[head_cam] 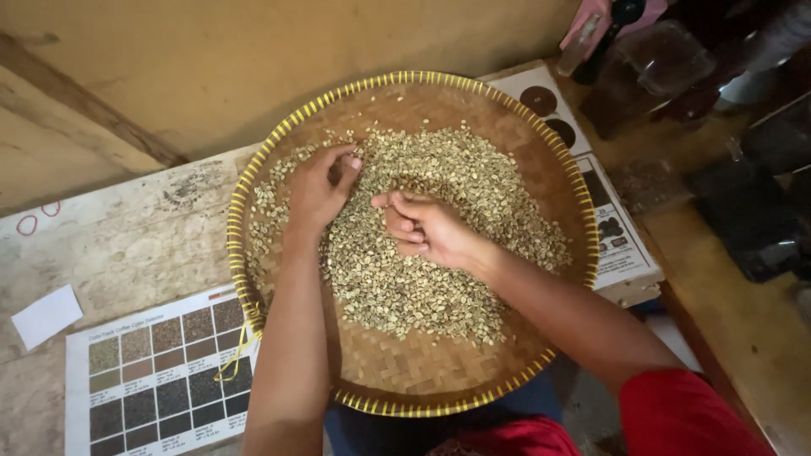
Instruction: Sort green coffee beans in a woven tray to remove defects by hand
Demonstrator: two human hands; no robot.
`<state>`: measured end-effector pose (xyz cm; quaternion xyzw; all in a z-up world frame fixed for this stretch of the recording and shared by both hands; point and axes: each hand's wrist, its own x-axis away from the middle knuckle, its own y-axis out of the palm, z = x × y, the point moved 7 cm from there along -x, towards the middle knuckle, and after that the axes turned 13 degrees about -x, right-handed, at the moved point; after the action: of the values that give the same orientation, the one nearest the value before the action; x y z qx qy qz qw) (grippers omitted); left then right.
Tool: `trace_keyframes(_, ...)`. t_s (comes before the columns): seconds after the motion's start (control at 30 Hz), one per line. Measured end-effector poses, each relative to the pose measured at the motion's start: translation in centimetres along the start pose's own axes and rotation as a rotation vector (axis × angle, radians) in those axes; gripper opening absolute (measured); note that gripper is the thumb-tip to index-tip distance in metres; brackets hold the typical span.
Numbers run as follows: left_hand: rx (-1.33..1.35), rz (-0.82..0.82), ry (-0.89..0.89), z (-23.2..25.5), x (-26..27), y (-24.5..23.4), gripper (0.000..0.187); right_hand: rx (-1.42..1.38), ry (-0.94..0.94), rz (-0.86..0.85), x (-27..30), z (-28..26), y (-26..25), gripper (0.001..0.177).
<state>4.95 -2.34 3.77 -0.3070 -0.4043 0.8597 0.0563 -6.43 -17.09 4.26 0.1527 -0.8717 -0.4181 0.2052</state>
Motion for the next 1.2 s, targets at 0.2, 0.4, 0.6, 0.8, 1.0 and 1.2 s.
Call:
trace_keyframes(0.2,-0.008,0.017,0.035,-0.1,-0.2,0.3,0.024,-0.022,-0.077,0.058,0.3,-1.3,-1.5,0.033)
trace_keyframes(0.4,0.001,0.0,0.057,0.8,-0.7,-0.1,0.025,0.073,-0.227,0.249,4.0,-7.7,-5.2,0.027)
trace_keyframes(0.6,0.024,0.009,0.067,0.6,-0.5,-0.2,0.024,0.717,-0.568,0.718,12.0,-19.1,-15.4,0.024)
trace_keyframes(0.8,-0.049,-0.106,-0.069,-0.8,-0.2,0.8,0.028,1.504,-0.538,0.849,20.3,-29.2,-22.0,0.023)
trace_keyframes(1.0,-0.056,-0.294,-0.239,0.9,-0.2,0.3,0.038,1.931,-0.406,0.699,22.8,-31.0,-26.7,0.048)
trace_keyframes(1.2,-0.063,-0.175,-0.077,-0.1,-0.2,0.6,0.036,1.95,-0.061,0.955,23.3,-30.7,-19.7,0.043)
